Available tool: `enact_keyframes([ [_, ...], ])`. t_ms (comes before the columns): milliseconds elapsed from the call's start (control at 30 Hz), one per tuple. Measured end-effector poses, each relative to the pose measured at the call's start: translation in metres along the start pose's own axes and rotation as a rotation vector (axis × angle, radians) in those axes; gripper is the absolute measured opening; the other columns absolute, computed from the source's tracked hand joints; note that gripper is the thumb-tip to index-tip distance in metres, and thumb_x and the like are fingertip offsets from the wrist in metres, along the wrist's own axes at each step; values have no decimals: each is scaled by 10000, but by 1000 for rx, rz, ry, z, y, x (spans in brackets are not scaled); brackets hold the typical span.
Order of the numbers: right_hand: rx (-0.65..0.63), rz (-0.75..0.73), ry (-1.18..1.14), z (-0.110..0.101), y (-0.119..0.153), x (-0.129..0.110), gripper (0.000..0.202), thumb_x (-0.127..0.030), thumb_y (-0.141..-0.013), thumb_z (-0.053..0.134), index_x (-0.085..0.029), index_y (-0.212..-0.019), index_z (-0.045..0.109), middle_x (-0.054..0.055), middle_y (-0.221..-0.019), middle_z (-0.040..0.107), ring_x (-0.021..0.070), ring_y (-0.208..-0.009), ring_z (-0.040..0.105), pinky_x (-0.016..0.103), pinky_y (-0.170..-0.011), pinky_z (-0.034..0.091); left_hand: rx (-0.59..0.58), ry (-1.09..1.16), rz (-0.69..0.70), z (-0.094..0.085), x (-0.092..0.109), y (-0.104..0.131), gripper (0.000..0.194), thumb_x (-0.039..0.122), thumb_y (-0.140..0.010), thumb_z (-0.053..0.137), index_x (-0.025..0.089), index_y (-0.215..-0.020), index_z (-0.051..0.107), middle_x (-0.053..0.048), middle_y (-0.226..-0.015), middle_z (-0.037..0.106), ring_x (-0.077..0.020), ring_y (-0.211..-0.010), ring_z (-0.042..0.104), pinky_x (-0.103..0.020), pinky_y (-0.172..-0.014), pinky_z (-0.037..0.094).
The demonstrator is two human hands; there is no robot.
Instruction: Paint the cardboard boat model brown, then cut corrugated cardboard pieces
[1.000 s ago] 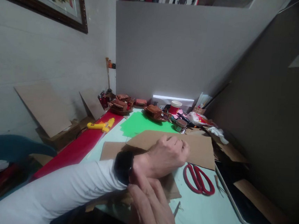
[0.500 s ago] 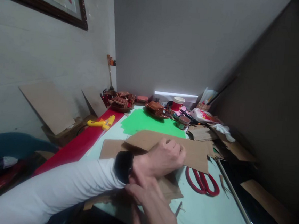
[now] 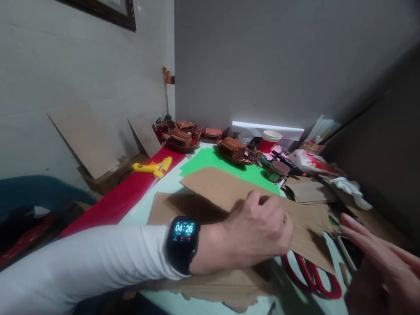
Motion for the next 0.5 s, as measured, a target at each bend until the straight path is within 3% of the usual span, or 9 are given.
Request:
enact_keyframes([
  [167, -167, -149, 105, 25, -13, -25, 595, -200, -942, 544, -270, -1511, 387, 104, -1297, 657, 296, -1079, 663, 428, -826, 580, 78, 22, -16, -6, 0, -6, 210, -4, -826, 425, 116, -773, 589, -59, -663, 544, -216, -684, 546, -349, -562, 315],
  [267, -180, -252, 101, 27, -24, -34, 489, -170, -952, 529, -201, -1437, 482, 117, -1174, 711, 272, -1007, 677, 402, -820, 573, 102, 48, -3, -11, -4, -8, 246, -15, -848, 422, 86, -815, 643, -51, -641, 574, -205, -671, 562, -338, -531, 325],
  [333, -188, -271, 22, 29, -30, -33, 417, -151, -956, 507, -172, -1370, 558, 118, -1184, 713, 259, -1025, 671, 394, -867, 555, 95, 65, 23, -17, -8, -4, 255, 5, -880, 433, 55, -942, 675, -74, -723, 649, -212, -729, 600, -342, -558, 387],
  [400, -147, -108, -156, 29, -40, -17, 358, -154, -926, 548, -176, -1267, 656, 99, -1184, 720, 255, -1047, 667, 397, -914, 535, 105, 101, 63, -29, -11, 7, 270, 70, -920, 461, 45, -1100, 661, -133, -955, 723, -243, -895, 633, -387, -707, 479],
  [433, -109, 26, -249, 29, -43, -5, 322, -175, -907, 574, -188, -1203, 700, 86, -1156, 732, 255, -1032, 673, 405, -918, 530, 165, 150, 83, -41, -13, 16, 261, 115, -928, 488, 57, -1113, 662, -170, -1122, 713, -268, -1031, 616, -426, -833, 489],
  [467, -50, 186, -362, 29, -44, 9, 277, -221, -874, 614, -194, -1119, 742, 78, -1094, 752, 264, -992, 683, 419, -897, 534, 206, 216, 86, -51, -16, 27, 272, 148, -930, 516, 85, -1156, 653, -159, -1252, 678, -263, -1144, 571, -446, -971, 452],
  [500, -2, 285, -400, 28, -43, 18, 255, -284, -870, 623, -195, -1066, 761, 78, -1022, 765, 266, -926, 695, 424, -852, 541, 278, 270, 52, -62, -24, 39, 271, 141, -908, 550, 97, -1151, 661, -145, -1240, 691, -260, -1185, 547, -443, -1018, 427],
])
Point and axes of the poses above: each hand's wrist, its own y-axis away from the middle knuckle, its own z-axis out of the palm, x = y × z, the point moved 9 cm from there along -y, towards the middle knuckle
